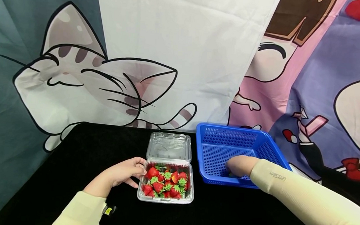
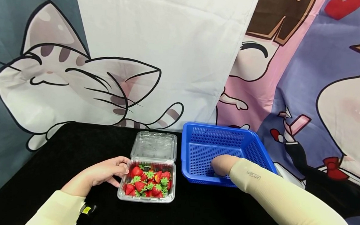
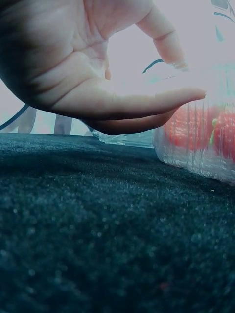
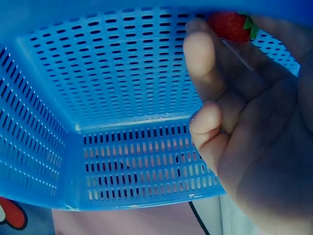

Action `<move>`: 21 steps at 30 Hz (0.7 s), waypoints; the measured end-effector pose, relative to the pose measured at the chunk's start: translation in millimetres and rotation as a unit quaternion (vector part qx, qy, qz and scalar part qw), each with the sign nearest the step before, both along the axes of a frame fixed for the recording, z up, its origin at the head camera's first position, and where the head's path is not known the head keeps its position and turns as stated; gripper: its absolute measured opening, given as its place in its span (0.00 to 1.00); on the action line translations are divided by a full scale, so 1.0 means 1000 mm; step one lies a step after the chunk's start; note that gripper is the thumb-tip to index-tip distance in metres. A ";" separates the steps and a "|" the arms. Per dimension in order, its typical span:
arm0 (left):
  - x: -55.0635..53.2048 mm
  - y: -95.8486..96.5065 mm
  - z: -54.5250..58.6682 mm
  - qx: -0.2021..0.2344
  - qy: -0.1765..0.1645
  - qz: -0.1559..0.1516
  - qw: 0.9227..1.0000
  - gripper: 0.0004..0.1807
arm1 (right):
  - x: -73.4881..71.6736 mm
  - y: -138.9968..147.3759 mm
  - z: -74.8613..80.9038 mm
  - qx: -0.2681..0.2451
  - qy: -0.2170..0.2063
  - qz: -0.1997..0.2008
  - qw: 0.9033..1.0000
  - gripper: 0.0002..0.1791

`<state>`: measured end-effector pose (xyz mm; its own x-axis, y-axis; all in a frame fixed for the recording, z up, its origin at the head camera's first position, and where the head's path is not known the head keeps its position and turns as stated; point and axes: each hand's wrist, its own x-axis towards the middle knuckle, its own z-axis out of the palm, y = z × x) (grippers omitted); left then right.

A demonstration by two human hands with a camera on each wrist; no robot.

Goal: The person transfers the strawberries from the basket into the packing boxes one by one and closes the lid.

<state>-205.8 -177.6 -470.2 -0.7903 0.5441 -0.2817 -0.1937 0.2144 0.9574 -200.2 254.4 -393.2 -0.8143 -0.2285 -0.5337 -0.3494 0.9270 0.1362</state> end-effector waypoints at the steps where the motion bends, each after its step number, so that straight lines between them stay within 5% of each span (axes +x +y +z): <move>1: 0.000 0.000 0.000 0.000 0.000 -0.001 1.000 0.25 | -0.001 0.000 0.001 0.000 0.000 0.004 1.000 0.07; 15: 0.004 0.000 0.004 0.003 0.003 -0.004 1.000 0.25 | -0.008 0.004 0.035 -0.094 -0.018 0.013 0.995 0.06; 21: 0.005 0.000 0.005 0.006 0.007 -0.008 1.000 0.25 | -0.008 0.007 0.055 -0.122 0.025 0.000 0.992 0.12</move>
